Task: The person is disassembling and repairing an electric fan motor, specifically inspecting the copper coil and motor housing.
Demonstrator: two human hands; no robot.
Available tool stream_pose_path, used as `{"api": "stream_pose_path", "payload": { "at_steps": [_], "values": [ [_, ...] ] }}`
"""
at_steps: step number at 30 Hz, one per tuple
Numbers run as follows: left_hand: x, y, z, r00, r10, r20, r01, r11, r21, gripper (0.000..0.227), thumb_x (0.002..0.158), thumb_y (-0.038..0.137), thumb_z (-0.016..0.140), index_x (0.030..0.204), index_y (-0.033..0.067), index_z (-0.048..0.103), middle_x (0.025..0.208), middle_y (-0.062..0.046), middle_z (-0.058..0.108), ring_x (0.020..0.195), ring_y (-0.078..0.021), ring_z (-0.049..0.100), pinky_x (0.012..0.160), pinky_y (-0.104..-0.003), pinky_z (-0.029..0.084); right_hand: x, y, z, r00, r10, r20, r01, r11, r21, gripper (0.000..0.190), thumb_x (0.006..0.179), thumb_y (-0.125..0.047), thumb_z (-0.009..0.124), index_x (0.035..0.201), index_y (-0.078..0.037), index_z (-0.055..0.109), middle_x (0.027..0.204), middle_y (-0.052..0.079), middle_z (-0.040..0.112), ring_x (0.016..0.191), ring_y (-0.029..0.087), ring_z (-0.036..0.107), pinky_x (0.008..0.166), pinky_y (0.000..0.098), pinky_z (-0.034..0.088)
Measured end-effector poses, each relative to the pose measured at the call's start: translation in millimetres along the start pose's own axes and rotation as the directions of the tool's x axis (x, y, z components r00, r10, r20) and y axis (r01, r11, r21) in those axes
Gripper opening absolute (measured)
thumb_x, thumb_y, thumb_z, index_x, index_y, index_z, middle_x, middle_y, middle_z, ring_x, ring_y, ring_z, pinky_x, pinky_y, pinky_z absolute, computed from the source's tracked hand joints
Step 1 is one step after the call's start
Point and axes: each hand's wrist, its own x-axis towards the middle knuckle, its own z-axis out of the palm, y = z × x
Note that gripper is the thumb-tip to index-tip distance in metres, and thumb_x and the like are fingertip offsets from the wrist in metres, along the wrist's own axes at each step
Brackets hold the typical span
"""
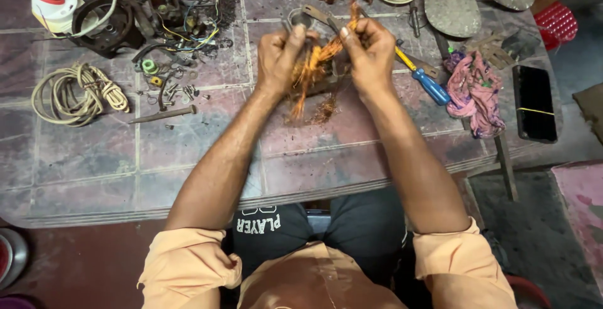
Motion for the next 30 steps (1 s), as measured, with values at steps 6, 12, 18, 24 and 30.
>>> {"api": "stream_pose_path", "payload": {
  "at_steps": [6,12,18,24,30],
  "values": [
    [0,-35,-3,0.999,-0.047,-0.013,0.048,0.996,0.074,0.073,0.102,0.073,0.052,0.079,0.0069,0.072,0.058,0.003,0.043,0.053,-0.0096,0.034,0.053,-0.034,0.025,4,23,5,0.995,0.1,-0.026,-0.1,0.995,-0.007,0.006,0.099,-0.004,0.072,0.093,-0.003,0.071,0.082,-0.002,0.067,0.071,0.007,0.055,0.064,0.0225,0.044],
    [-4,-9,-11,0.997,0.045,0.069,-0.036,0.991,-0.128,0.069,0.099,0.073,0.052,0.104,0.0094,0.08,0.063,0.009,0.057,0.054,-0.0058,0.042,0.053,-0.029,0.036,-25,-63,-8,0.948,-0.257,-0.187,0.253,0.966,-0.048,0.016,0.095,-0.006,0.067,0.111,-0.002,0.065,0.092,-0.003,0.065,0.077,0.008,0.06,0.069,0.0222,0.052],
    [-8,22,-12,0.996,0.013,0.09,-0.008,0.999,-0.05,0.068,0.1,0.067,0.054,0.108,0.0057,0.08,0.063,0.004,0.053,0.059,-0.0067,0.045,0.056,-0.028,0.033,-72,-105,-1,0.986,-0.163,0.045,0.167,0.98,-0.112,0.019,0.104,-0.008,0.071,0.118,0.003,0.07,0.091,0.002,0.07,0.078,0.009,0.063,0.07,0.0235,0.052],
    [-15,52,-8,0.975,0.182,0.126,-0.18,0.983,-0.022,0.069,0.106,0.068,0.054,0.105,0.0017,0.075,0.09,-0.006,0.075,0.084,-0.0142,0.072,0.074,-0.029,0.057,-38,-116,23,0.981,0.037,0.192,0.042,0.92,-0.389,0.032,0.087,-0.008,0.081,0.116,0.002,0.072,0.084,0.0,0.071,0.066,0.005,0.058,0.058,0.0203,0.048],
    [1,17,-16,0.987,-0.08,0.141,0.101,0.984,-0.15,0.08,0.096,0.075,0.041,0.102,0.0049,0.078,0.085,-0.005,0.079,0.074,-0.0132,0.077,0.073,-0.029,0.064,-56,-119,-7,0.959,-0.151,0.239,0.219,0.93,-0.294,0.02,0.096,-0.001,0.075,0.116,0.001,0.075,0.095,0.002,0.072,0.079,0.006,0.061,0.07,0.0209,0.05]
  ]
}}
